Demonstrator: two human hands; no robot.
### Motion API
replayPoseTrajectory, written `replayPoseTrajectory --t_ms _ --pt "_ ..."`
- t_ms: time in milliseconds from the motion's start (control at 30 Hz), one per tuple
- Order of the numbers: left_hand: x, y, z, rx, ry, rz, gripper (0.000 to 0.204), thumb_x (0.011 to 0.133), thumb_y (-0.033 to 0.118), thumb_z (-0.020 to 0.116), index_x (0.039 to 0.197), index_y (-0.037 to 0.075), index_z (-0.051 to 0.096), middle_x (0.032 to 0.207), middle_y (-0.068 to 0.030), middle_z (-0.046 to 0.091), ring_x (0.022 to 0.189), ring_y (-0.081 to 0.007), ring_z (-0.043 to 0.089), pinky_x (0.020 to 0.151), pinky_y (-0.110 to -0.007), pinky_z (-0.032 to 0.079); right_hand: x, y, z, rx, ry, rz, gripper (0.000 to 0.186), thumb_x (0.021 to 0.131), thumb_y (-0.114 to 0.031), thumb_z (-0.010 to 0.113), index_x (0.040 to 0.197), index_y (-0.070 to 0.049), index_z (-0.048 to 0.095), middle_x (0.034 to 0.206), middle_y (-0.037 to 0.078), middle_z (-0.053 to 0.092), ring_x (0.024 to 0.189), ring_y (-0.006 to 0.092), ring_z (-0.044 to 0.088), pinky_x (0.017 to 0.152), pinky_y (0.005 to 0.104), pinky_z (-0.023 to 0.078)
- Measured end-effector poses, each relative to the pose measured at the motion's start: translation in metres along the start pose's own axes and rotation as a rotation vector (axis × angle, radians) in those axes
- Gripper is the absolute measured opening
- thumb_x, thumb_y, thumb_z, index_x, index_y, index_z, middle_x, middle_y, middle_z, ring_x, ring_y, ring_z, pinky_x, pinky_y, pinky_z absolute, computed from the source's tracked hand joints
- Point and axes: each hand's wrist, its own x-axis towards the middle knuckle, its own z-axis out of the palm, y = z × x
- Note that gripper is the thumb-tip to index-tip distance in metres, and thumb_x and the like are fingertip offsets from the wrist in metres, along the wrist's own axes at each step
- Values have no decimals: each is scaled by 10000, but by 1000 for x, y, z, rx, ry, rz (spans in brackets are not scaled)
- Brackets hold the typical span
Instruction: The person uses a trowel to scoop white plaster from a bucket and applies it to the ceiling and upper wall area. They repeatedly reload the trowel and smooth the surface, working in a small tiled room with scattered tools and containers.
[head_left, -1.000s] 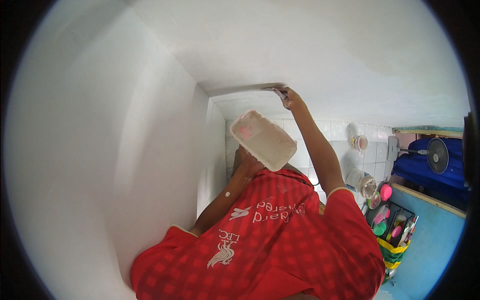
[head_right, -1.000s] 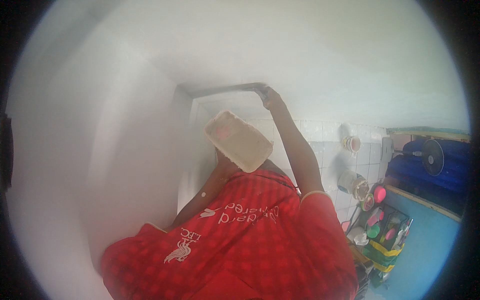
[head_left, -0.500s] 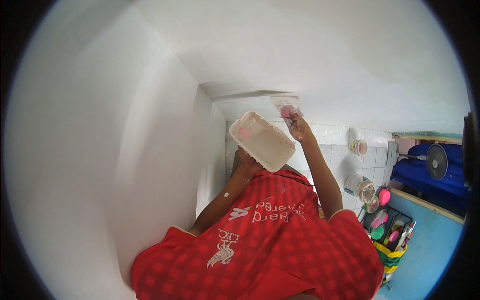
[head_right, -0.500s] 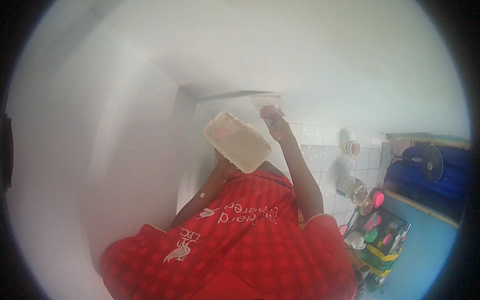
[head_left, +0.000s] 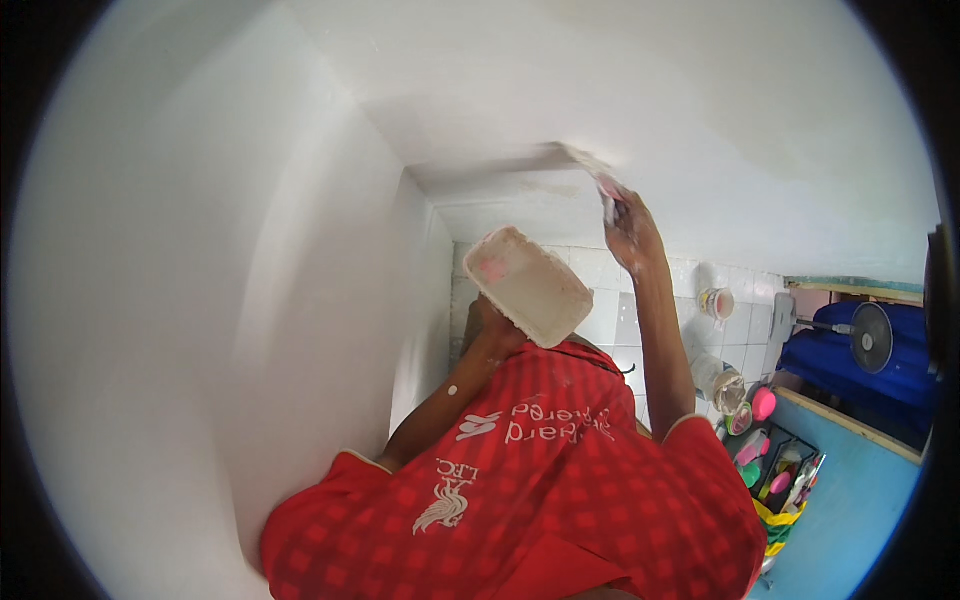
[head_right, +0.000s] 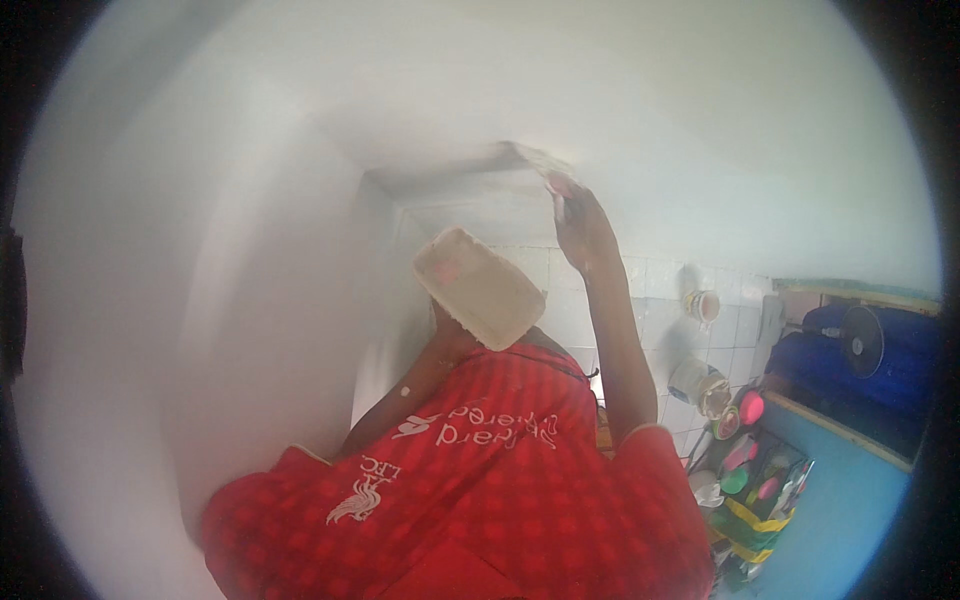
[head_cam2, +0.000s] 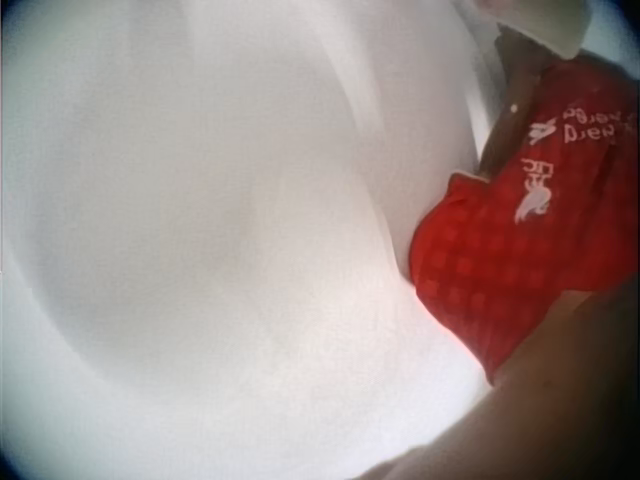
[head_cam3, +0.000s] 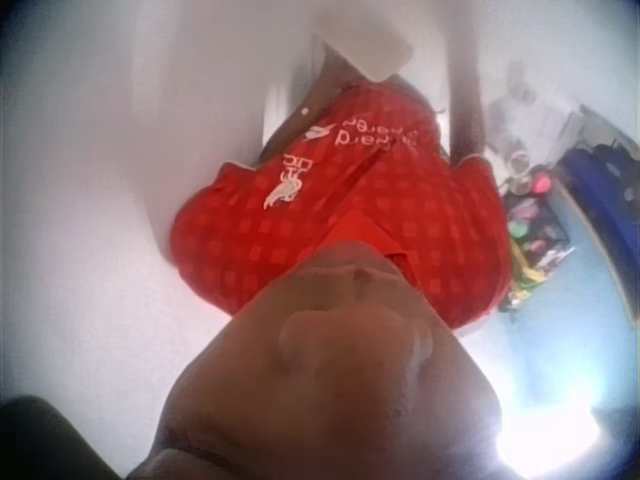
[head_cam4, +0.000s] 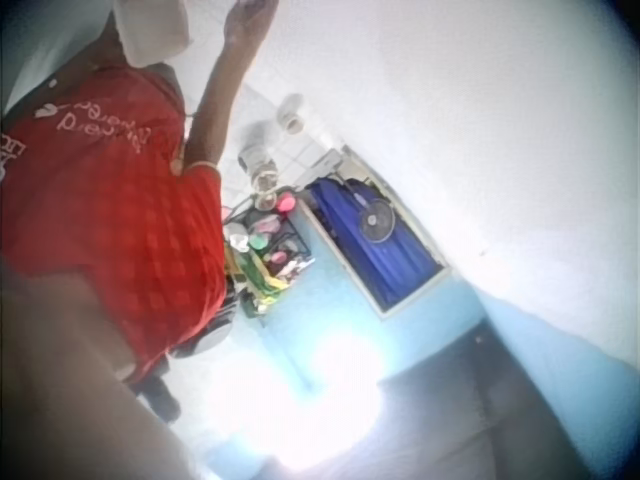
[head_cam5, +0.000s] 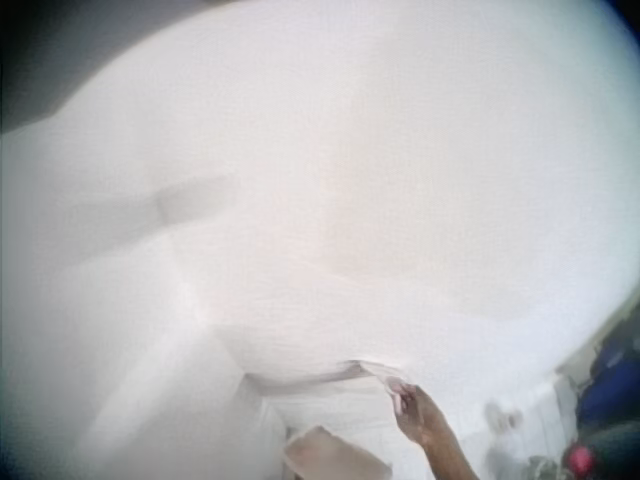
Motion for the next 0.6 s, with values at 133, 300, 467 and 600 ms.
replayPoseTrajectory --t_ms 133,300,467,600 --pt "7 -2 -23 -296 35 -128 689 861 533 601 1408 127 497 1373 -102 575 1240 -328 580 1047 -537 458 -80 -37 28 408 131 125 276 1019 -153 568 1245 4 557 1264 89 612 1194 179 587 943 339 552" --pt "15 6 -38 941 53 94 664 910 553 547 1413 124 489 1367 -117 578 1228 -329 587 1020 -526 486 -116 -25 55 -53 10 118 307 1009 -187 597 1260 -9 595 1178 74 663 1043 157 643 890 337 542" --pt "37 5 -24 661 168 116 530 858 419 713 1266 118 557 1197 -96 621 1082 -252 620 884 -412 512 -120 -32 91 -830 -155 -60 265 1016 -187 619 1105 58 668 915 66 713 817 114 649 749 302 519" --pt "39 9 -38 -186 182 -53 403 989 414 585 1252 111 549 1157 -97 620 1057 -245 622 902 -403 530 -123 -44 116 -971 -240 -257 238 1006 -178 627 1032 56 665 800 135 712 658 179 612 649 329 493"
